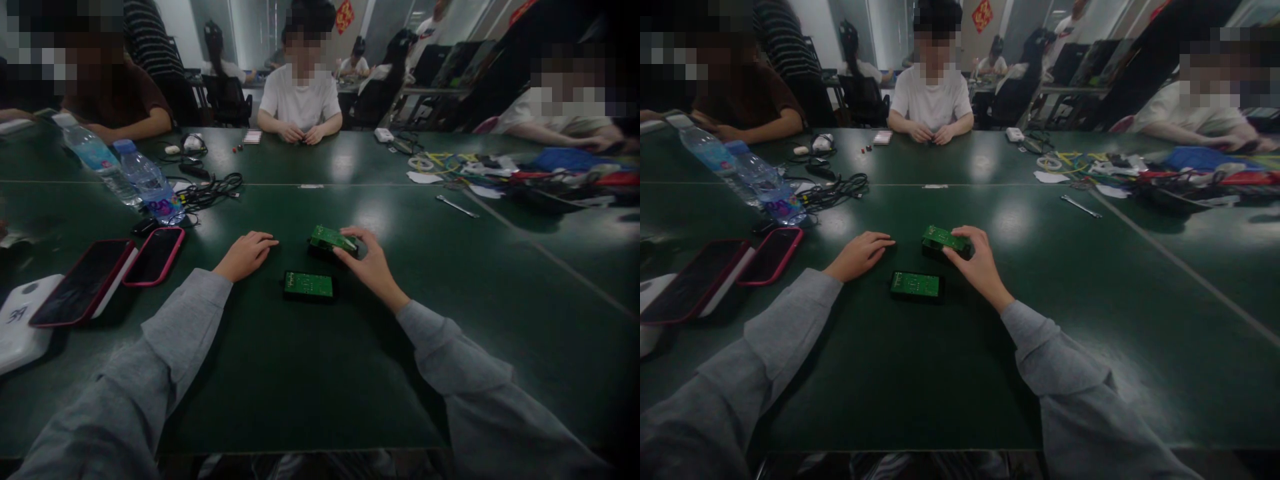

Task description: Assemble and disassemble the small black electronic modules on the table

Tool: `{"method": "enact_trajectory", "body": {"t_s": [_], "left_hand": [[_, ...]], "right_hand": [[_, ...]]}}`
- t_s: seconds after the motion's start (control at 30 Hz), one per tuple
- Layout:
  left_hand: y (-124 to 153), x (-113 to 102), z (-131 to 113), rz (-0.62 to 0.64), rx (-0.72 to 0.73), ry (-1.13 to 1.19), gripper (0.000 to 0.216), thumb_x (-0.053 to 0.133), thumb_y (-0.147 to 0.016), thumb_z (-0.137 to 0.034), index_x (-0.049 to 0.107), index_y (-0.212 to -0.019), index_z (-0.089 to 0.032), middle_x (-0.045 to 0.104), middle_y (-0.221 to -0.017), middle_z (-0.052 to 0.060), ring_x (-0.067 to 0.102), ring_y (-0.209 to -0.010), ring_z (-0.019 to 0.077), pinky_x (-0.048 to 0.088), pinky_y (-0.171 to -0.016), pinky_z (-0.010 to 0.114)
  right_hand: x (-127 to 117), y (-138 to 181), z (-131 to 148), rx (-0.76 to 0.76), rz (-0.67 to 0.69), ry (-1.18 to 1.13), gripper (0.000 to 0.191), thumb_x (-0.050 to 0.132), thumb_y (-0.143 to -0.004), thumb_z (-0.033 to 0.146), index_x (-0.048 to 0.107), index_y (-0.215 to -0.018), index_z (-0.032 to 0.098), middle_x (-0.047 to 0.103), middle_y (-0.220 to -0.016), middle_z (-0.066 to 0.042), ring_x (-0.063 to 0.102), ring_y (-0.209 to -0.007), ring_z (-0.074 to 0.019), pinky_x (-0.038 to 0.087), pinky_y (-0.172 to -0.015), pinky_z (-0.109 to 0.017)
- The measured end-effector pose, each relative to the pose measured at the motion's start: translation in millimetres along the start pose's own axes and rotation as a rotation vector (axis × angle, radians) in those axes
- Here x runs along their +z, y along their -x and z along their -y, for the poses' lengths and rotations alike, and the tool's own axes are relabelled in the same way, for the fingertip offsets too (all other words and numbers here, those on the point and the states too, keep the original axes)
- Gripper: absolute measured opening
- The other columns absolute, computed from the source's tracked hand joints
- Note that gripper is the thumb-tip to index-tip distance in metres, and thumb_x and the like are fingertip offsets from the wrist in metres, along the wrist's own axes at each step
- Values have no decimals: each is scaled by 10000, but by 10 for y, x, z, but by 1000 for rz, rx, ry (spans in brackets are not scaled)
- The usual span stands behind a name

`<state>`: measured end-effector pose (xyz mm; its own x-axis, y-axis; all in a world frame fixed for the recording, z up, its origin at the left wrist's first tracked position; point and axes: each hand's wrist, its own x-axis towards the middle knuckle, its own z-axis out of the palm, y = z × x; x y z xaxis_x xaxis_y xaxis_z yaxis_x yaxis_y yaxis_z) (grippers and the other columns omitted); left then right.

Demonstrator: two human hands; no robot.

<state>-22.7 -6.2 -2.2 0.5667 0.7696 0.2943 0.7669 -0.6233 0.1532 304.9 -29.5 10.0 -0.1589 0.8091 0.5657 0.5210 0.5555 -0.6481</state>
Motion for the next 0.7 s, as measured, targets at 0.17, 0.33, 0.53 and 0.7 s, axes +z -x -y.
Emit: {"method": "enact_trajectory", "body": {"t_s": [0.17, 0.33, 0.53, 0.7], "left_hand": [[-2, -8, -7, 4, 3, -4, 354, 410, -1006, -249, 573, -1320, -223, 582, -1347, 95, 544, -1207, 239, 476, -993, 447], [0, 7, 11, -5, 10, 2, 350, 417, -1004, -251, 575, -1315, -226, 586, -1340, 92, 542, -1216, 237, 475, -998, 451], [-5, 31, 30, -8, 4, 15, 348, 420, -1003, -257, 577, -1313, -233, 585, -1346, 89, 539, -1219, 236, 469, -1002, 458], [-5, 38, 27, -13, 1, 22, 344, 421, -1003, -262, 583, -1305, -240, 593, -1335, 84, 545, -1211, 235, 469, -1002, 457]], "right_hand": [[-16, -1, -60, -31, 55, 117, 436, 703, -848, 475, 558, -1228, 317, 516, -1324, -80, 436, -1299, -330, 347, -1104, -591], [14, 33, -136, -9, 101, 81, 450, 663, -877, 501, 530, -1257, 298, 524, -1276, -88, 479, -1235, -304, 402, -1070, -535], [71, 64, -212, 94, 125, 45, 434, 561, -927, 544, 527, -1255, 262, 553, -1232, -111, 525, -1167, -302, 437, -1020, -529], [90, 71, -235, 125, 117, 74, 484, 536, -929, 572, 519, -1273, 231, 556, -1241, -136, 519, -1181, -318, 429, -1027, -544]]}}
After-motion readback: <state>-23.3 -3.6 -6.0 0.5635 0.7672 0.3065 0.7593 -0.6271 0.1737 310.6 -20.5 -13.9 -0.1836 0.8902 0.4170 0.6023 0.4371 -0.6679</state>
